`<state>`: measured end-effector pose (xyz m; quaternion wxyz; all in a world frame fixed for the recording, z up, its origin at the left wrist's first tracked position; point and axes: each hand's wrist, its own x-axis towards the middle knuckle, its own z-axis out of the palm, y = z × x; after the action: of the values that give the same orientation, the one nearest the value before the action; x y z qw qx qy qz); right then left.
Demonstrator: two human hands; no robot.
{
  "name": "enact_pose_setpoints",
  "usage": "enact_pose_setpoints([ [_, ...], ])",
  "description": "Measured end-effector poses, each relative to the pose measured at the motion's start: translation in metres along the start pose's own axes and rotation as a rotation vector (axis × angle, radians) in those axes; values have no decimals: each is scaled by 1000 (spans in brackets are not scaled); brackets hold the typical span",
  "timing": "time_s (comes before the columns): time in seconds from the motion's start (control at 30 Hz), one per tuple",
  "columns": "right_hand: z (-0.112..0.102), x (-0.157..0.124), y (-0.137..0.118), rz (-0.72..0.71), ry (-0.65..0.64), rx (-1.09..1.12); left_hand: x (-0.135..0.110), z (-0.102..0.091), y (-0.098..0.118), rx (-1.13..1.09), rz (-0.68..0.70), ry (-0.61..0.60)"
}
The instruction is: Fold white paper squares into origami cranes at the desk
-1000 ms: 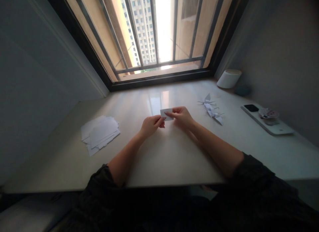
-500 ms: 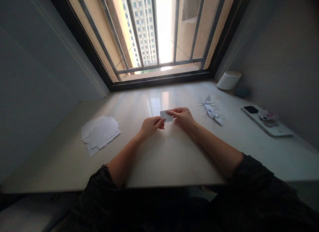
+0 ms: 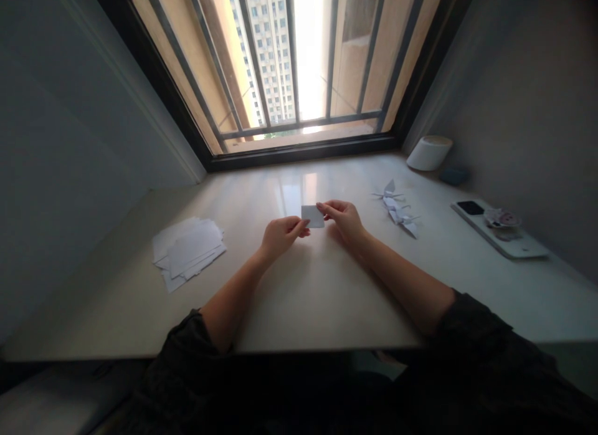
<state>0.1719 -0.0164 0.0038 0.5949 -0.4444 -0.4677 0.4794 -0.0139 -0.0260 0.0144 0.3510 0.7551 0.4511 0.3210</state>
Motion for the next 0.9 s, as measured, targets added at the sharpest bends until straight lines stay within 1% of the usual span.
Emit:
enact_pose_setpoints([
  [0.17, -1, 2, 2, -15, -12, -18, 2, -1, -4, -91, -3, 127],
  [0.23, 0, 1, 2, -21, -58, -62, 3, -1, -5, -153, -17, 190],
  [0.3, 0, 0, 2, -23, -151, -135, 5, -1, -7, -201, -48, 268],
  [0.37, 1, -4, 4, -21, -275, -248, 7, -1, -8, -210, -74, 338],
  [0.43, 3, -7, 7, -21, -380, -371, 7, 0, -8, -159, -83, 378],
  [0.5, 4, -10, 9, -36, -422, -451, 5, 0, -7, -37, -77, 386],
  [0.57, 5, -11, 10, -64, -411, -462, 2, -1, -3, 126, -59, 374],
  [0.63, 6, -11, 9, -94, -362, -415, -1, -2, 1, 278, -36, 349],
  [0.7, 7, -10, 7, -113, -310, -362, -3, -2, 5, 375, -27, 332],
  [0.77, 7, -9, 7, -117, -281, -324, -3, -2, 6, 388, -29, 320],
  [0.9, 7, -9, 7, -123, -255, -277, -3, 0, 5, 278, -24, 312],
])
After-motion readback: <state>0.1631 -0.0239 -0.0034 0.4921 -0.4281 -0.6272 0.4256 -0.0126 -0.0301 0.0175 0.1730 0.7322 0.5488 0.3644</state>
